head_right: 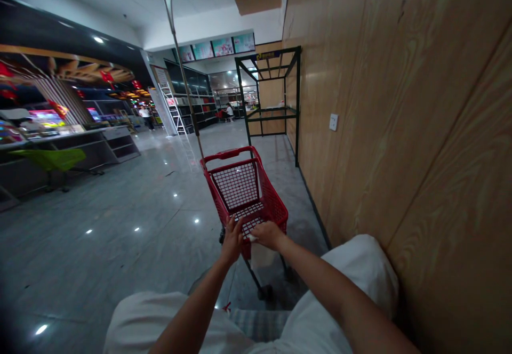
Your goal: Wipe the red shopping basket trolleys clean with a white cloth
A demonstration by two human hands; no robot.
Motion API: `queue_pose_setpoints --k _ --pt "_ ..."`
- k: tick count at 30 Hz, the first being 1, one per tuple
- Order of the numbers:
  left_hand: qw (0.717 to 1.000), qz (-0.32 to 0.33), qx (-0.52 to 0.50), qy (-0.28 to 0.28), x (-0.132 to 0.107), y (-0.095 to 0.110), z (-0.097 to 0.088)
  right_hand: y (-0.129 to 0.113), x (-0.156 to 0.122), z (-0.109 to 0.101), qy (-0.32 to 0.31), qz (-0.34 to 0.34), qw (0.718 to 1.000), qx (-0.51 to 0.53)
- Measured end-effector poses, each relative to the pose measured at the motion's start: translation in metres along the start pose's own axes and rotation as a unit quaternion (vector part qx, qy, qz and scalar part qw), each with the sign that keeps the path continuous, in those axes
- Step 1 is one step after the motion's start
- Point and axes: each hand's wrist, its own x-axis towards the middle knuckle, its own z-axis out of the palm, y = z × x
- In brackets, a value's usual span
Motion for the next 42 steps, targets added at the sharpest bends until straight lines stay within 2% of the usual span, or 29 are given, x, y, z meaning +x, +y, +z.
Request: queue_pose_setpoints --k 4,6,8,10,13,15,17,19,22,24,26,31,33,35,37,40,42 --pt "1.000 -0.004 -0.008 0.006 0.001 0.001 0.005 0.050 -0.033 -0.009 0.031 0.051 0.998 -0.011" --pt "1.000 -0.013 -0.015 0.016 0.003 0.005 0.011 0.054 -0.041 -0.012 0.051 0.085 0.995 -0.012" --pt "0.999 -0.028 -0.020 0.029 0.005 0.010 0.017 0.039 -0.036 -0.010 0.047 0.095 0.994 -0.014" --pt "0.998 -0.035 -0.023 0.035 0.007 0.014 0.020 0.010 -0.021 -0.003 0.031 0.083 0.996 -0.009" --pt "0.999 -0.024 -0.022 0.025 0.007 0.013 0.019 -0.031 0.004 0.010 0.039 0.092 0.995 0.003" --pt "1.000 -0.014 -0.018 0.013 0.006 0.009 0.014 -0.039 0.011 0.014 0.046 0.080 0.996 0.007" --pt "1.000 -0.003 -0.014 0.006 0.003 0.005 0.008 -0.026 0.005 0.012 0.042 0.044 0.998 0.009" --pt "1.000 0.002 -0.014 0.009 0.001 0.004 0.005 0.000 -0.011 0.007 0.036 0.028 0.999 0.001" --pt "0.999 -0.001 -0.027 0.020 0.000 0.008 0.005 0.034 -0.036 -0.002 0.050 0.060 0.997 -0.011" --pt "0.999 -0.010 -0.039 0.025 0.001 0.015 0.008 0.037 -0.043 -0.007 0.063 0.098 0.993 -0.011" --pt "0.998 -0.026 -0.047 0.033 0.001 0.022 0.012 0.021 -0.040 -0.006 0.070 0.122 0.990 -0.003" --pt "0.997 -0.049 -0.048 0.044 0.002 0.027 0.012 -0.046 -0.005 0.009 0.070 0.120 0.990 0.015" --pt "0.998 -0.034 -0.045 0.032 0.000 0.023 0.008 -0.051 0.001 0.011 0.065 0.109 0.992 0.020" --pt "0.999 -0.016 -0.041 0.022 -0.002 0.019 0.004 -0.037 -0.005 0.011 0.059 0.069 0.996 0.026" --pt "0.999 -0.006 -0.041 0.021 -0.004 0.018 0.001 -0.008 -0.020 0.009 0.061 0.046 0.997 0.021" --pt "0.998 -0.005 -0.055 0.025 -0.006 0.020 0.002 0.037 -0.049 0.008 0.095 0.076 0.993 -0.003" --pt "0.997 -0.010 -0.069 0.027 -0.005 0.024 0.006 0.049 -0.060 0.010 0.122 0.106 0.987 -0.024"
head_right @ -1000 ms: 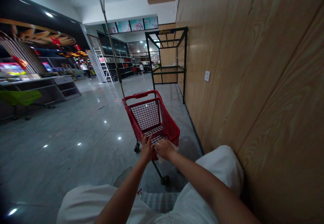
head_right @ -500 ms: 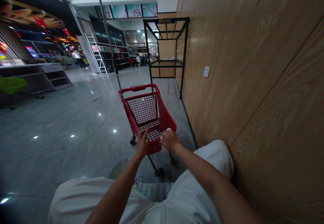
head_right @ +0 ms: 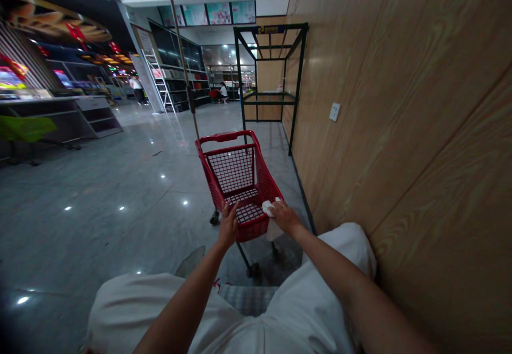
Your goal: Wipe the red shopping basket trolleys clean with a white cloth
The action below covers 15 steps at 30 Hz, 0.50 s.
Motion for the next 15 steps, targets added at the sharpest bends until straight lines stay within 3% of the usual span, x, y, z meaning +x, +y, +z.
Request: queue_pose_setpoints --k 2,7,9,12,15 --pt "1.000 -0.007 -0.009 0.006 0.001 0.003 0.005 -0.010 -0.002 0.004 0.024 0.028 0.999 -0.017" --pt "1.000 -0.016 -0.002 0.013 0.003 0.007 0.005 -0.092 0.012 0.025 0.059 0.035 0.998 0.006" --pt "1.000 -0.015 0.009 0.003 0.002 0.006 0.000 -0.110 0.017 0.029 0.062 0.021 0.998 0.019" --pt "1.000 0.002 0.026 -0.015 -0.001 0.002 -0.009 -0.090 0.015 0.025 0.043 -0.068 0.996 0.029" --pt "0.999 0.011 0.029 -0.009 -0.004 -0.001 -0.010 -0.033 0.002 0.014 0.040 -0.106 0.993 0.021"
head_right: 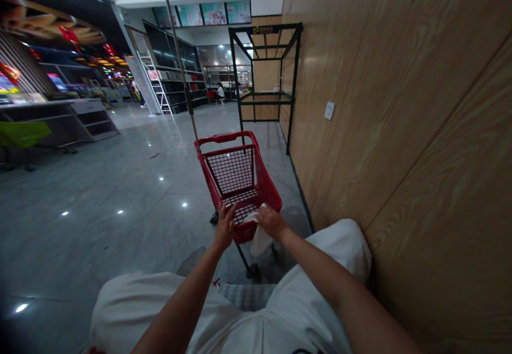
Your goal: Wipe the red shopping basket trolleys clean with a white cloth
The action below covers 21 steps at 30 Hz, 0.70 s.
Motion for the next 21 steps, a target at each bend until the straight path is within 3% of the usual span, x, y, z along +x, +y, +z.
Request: queue_pose_setpoints --k 3,5,7,10,12,14,18,21 --pt "1.000 -0.001 -0.017 0.015 0.000 0.000 0.007 0.039 -0.023 -0.013 0.023 0.056 0.998 -0.016" --pt "0.999 0.006 -0.034 0.025 0.001 0.002 0.013 0.041 -0.028 -0.015 0.039 0.096 0.995 -0.016" --pt "0.998 0.012 -0.051 0.037 0.001 0.003 0.018 0.025 -0.023 -0.012 0.049 0.127 0.991 -0.008" --pt "0.997 0.010 -0.063 0.049 0.002 0.003 0.021 -0.018 -0.003 -0.001 0.039 0.142 0.989 0.003" --pt "0.997 0.006 -0.063 0.042 0.003 0.001 0.019 -0.042 0.012 0.002 0.009 0.133 0.991 -0.001" --pt "0.998 0.007 -0.059 0.030 0.002 -0.001 0.014 -0.051 0.023 -0.002 -0.041 0.114 0.992 -0.015" --pt "0.998 0.025 -0.058 0.010 -0.001 -0.004 0.004 -0.016 0.021 -0.025 -0.157 0.072 0.984 -0.046" --pt "0.997 0.018 -0.070 0.014 -0.004 -0.002 0.005 0.020 0.007 -0.041 -0.181 0.096 0.977 -0.059"
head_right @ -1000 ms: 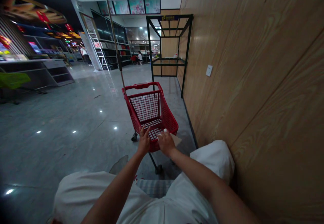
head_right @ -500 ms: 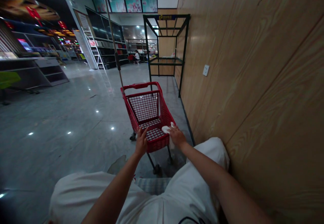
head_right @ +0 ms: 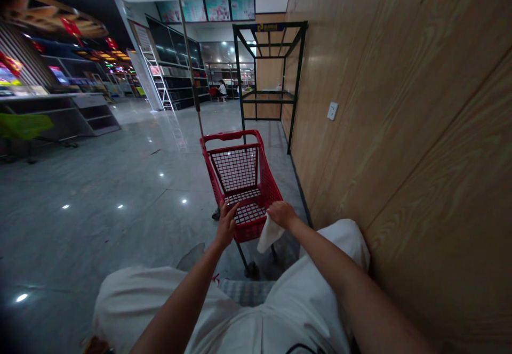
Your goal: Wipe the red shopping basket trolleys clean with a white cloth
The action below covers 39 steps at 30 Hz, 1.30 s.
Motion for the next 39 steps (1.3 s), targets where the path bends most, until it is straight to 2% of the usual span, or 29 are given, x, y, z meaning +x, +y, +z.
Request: queue_pose_setpoints --k 2,3,6,9,11,13,15,19,21,24,28,30,32,35,37,39 --pt "1.000 -0.007 -0.013 0.005 -0.001 0.003 0.005 0.006 -0.003 -0.001 0.001 0.031 1.000 0.002" --pt "1.000 -0.009 -0.020 0.009 0.000 0.004 0.008 0.000 -0.003 0.000 0.002 0.045 0.999 0.005" --pt "0.999 -0.012 -0.030 0.019 0.002 0.007 0.015 -0.043 0.007 0.008 0.013 0.053 0.998 0.026" --pt "1.000 -0.017 -0.025 0.009 0.004 0.006 0.012 -0.091 0.022 0.020 0.071 0.025 0.996 0.050" --pt "1.000 -0.017 -0.011 -0.013 0.004 0.003 0.006 -0.103 0.027 0.026 0.118 -0.020 0.991 0.059" --pt "0.999 -0.008 0.009 -0.034 0.004 -0.001 0.000 -0.094 0.026 0.029 0.141 -0.088 0.984 0.061" --pt "0.999 0.005 0.027 -0.038 0.004 -0.003 -0.004 -0.068 0.018 0.028 0.139 -0.132 0.980 0.058" --pt "0.999 0.003 0.047 -0.025 0.005 0.001 0.001 -0.007 -0.006 0.025 0.141 -0.091 0.984 0.055" --pt "0.998 -0.005 0.056 -0.023 0.007 0.006 0.006 0.008 -0.015 0.024 0.151 -0.053 0.985 0.059" --pt "0.996 -0.029 0.086 -0.014 0.011 0.016 0.012 -0.004 -0.014 0.024 0.159 0.004 0.985 0.066" --pt "0.988 -0.038 0.148 -0.024 0.014 0.022 0.011 -0.060 0.008 0.027 0.147 0.034 0.986 0.072" --pt "0.984 -0.028 0.171 -0.034 0.015 0.020 0.005 -0.079 0.018 0.027 0.141 0.025 0.987 0.073" --pt "0.981 -0.015 0.186 -0.046 0.016 0.016 -0.002 -0.076 0.022 0.026 0.125 -0.021 0.990 0.066" --pt "0.978 -0.010 0.196 -0.070 0.016 0.008 -0.011 -0.034 0.013 0.024 0.098 -0.080 0.991 0.039" --pt "0.977 -0.012 0.201 -0.075 0.018 0.005 -0.014 0.001 0.001 0.024 0.106 -0.060 0.992 0.026" --pt "0.976 -0.011 0.209 -0.066 0.020 0.005 -0.013 0.023 -0.008 0.025 0.131 -0.029 0.991 0.027"
